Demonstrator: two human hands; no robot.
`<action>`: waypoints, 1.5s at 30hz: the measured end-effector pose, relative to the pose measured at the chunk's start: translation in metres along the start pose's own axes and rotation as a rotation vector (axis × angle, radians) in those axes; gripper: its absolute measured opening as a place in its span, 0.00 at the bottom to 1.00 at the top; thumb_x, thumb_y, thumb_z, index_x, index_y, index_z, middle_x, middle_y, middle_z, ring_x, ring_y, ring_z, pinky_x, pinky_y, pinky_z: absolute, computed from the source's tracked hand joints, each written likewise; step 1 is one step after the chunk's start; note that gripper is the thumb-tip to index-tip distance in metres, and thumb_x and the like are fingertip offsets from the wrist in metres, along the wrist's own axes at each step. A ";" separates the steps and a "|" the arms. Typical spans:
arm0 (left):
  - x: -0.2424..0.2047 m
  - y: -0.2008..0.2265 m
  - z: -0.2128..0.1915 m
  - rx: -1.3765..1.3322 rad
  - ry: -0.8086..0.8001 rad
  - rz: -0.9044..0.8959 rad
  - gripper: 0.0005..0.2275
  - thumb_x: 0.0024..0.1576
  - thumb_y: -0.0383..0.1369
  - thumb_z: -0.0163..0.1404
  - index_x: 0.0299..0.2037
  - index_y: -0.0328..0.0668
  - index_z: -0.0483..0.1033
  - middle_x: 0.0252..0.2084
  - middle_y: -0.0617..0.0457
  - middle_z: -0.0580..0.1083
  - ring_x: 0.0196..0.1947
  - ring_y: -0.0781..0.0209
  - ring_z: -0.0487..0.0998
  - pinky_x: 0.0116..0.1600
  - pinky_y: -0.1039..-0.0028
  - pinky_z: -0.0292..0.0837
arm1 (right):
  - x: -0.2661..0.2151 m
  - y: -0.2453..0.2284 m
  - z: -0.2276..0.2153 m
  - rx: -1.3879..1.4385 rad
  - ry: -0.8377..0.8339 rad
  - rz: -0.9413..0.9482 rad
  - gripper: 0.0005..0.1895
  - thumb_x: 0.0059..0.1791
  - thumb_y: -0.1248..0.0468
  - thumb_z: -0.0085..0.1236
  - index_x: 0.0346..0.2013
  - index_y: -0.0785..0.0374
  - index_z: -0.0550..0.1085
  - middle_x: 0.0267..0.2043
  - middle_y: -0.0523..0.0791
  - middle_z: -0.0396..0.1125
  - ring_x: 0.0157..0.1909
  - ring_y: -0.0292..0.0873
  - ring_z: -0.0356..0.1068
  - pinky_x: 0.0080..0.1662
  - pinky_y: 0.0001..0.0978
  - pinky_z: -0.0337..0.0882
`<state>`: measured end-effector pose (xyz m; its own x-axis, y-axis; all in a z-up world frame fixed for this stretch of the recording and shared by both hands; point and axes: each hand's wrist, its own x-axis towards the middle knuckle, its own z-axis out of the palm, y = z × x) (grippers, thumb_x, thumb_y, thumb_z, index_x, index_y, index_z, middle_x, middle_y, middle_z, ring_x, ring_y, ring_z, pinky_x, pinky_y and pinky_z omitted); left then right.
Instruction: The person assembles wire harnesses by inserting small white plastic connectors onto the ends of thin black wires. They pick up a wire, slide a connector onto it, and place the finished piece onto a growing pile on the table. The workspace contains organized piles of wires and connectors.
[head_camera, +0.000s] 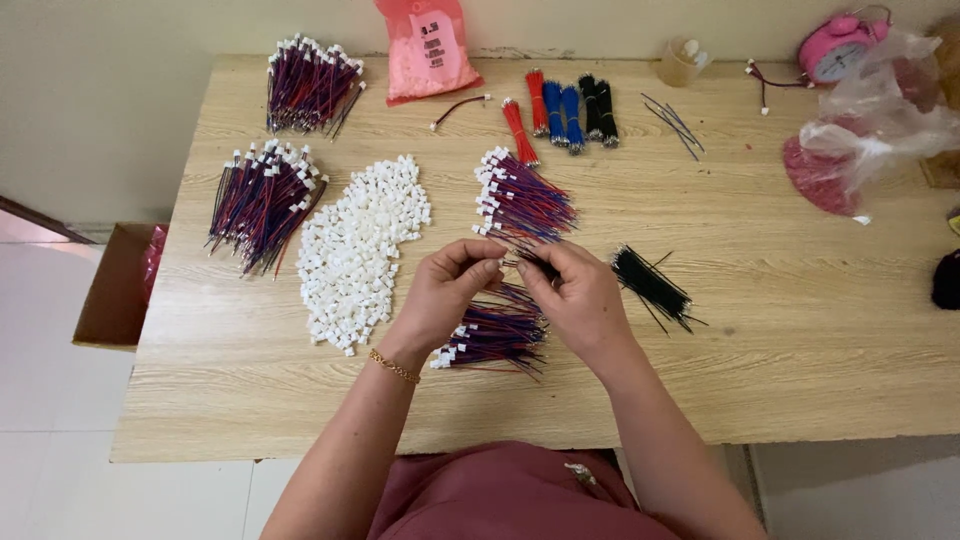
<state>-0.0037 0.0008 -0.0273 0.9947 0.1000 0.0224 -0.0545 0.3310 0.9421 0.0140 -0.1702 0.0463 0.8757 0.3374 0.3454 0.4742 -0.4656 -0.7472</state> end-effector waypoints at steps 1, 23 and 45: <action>0.000 -0.003 -0.001 0.000 -0.001 -0.001 0.07 0.57 0.24 0.51 0.44 0.32 0.77 0.34 0.50 0.75 0.34 0.67 0.77 0.42 0.75 0.78 | 0.001 -0.002 0.000 0.000 0.001 0.001 0.04 0.46 0.64 0.60 0.34 0.60 0.77 0.27 0.51 0.69 0.33 0.51 0.72 0.35 0.36 0.70; -0.001 -0.015 -0.006 -0.066 -0.017 -0.055 0.07 0.57 0.24 0.51 0.44 0.30 0.77 0.33 0.48 0.75 0.34 0.63 0.79 0.44 0.71 0.80 | -0.003 0.000 0.009 0.027 -0.031 0.099 0.06 0.46 0.62 0.59 0.34 0.60 0.78 0.28 0.50 0.71 0.37 0.51 0.73 0.40 0.39 0.71; 0.059 -0.049 -0.036 1.261 0.094 0.372 0.09 0.50 0.31 0.57 0.41 0.46 0.80 0.36 0.48 0.72 0.37 0.45 0.78 0.41 0.64 0.75 | 0.008 0.053 0.008 0.140 -0.003 0.314 0.15 0.58 0.56 0.37 0.39 0.62 0.69 0.20 0.47 0.62 0.27 0.47 0.64 0.36 0.43 0.67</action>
<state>0.0548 0.0242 -0.0840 0.9252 0.0760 0.3717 -0.1532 -0.8215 0.5492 0.0458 -0.1857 0.0049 0.9766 0.1977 0.0843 0.1637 -0.4301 -0.8878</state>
